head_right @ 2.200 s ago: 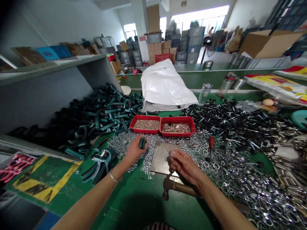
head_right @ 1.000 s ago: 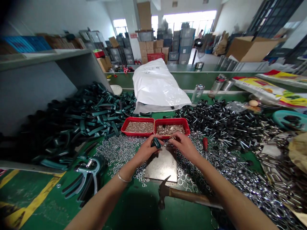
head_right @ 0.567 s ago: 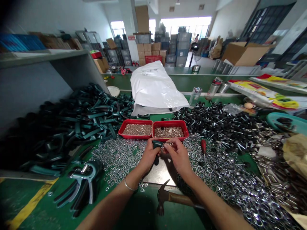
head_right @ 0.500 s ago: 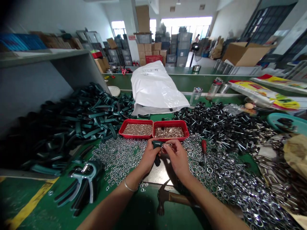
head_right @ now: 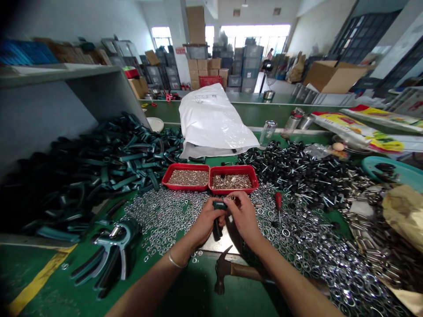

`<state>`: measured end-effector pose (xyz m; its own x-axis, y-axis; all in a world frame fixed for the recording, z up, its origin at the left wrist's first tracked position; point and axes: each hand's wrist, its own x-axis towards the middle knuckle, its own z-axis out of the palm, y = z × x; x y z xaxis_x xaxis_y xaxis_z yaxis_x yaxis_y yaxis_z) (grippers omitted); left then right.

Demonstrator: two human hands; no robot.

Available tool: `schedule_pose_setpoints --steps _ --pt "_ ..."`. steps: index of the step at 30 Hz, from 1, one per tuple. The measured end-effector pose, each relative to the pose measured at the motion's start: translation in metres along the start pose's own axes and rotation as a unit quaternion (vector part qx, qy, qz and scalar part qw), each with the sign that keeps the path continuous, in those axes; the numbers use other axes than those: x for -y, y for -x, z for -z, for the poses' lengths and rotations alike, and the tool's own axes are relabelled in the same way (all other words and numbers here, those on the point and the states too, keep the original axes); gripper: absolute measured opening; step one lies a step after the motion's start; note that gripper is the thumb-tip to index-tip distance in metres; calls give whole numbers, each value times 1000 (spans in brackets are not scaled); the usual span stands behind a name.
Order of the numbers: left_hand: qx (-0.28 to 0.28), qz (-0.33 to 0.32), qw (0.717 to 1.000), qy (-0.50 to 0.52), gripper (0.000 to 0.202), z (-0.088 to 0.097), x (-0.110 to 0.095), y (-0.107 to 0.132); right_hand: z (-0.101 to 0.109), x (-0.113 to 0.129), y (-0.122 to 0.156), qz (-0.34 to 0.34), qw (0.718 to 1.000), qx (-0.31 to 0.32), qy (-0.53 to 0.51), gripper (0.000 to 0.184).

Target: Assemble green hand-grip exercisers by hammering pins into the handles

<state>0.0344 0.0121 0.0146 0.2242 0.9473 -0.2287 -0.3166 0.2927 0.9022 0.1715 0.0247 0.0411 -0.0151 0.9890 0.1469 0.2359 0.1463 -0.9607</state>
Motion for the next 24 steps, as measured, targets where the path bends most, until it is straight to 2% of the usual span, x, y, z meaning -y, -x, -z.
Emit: schedule_pose_setpoints --steps 2,4,6,7,9,11,12,13,15,18,21,22,24 --pt "108 44 993 4 38 0 -5 10 7 0 -3 -19 998 57 -7 22" --pt "185 75 979 25 42 0 -11 19 11 1 -4 -48 992 108 -40 25" --pt "214 94 970 66 40 0 -14 24 14 1 -3 -72 986 133 -65 28" --pt "212 100 968 89 37 0 -14 25 16 -2 -3 -77 984 146 -64 29" --pt "160 93 975 122 32 0 -13 23 28 -14 -3 -52 985 167 -8 28" --pt "59 40 987 143 29 1 -12 18 50 -33 -2 21 976 138 165 24" --pt "8 2 989 150 29 3 -13 16 64 -43 -1 58 956 104 268 20" --pt "-30 -37 987 151 27 4 -15 13 80 -54 0 80 923 73 369 18" --pt "-60 -88 985 133 25 8 -20 7 109 -71 4 78 889 44 450 15" --pt "-26 -82 994 70 28 7 -26 -1 137 -82 9 62 879 53 469 16" --pt "-11 -59 998 29 32 1 -21 -7 138 -74 8 59 882 52 464 18" --pt "-25 -58 998 20 33 -1 -18 -8 133 -68 7 53 896 47 438 18" --pt "-72 -65 995 2 34 -4 -10 -10 114 -51 4 13 946 43 321 16"
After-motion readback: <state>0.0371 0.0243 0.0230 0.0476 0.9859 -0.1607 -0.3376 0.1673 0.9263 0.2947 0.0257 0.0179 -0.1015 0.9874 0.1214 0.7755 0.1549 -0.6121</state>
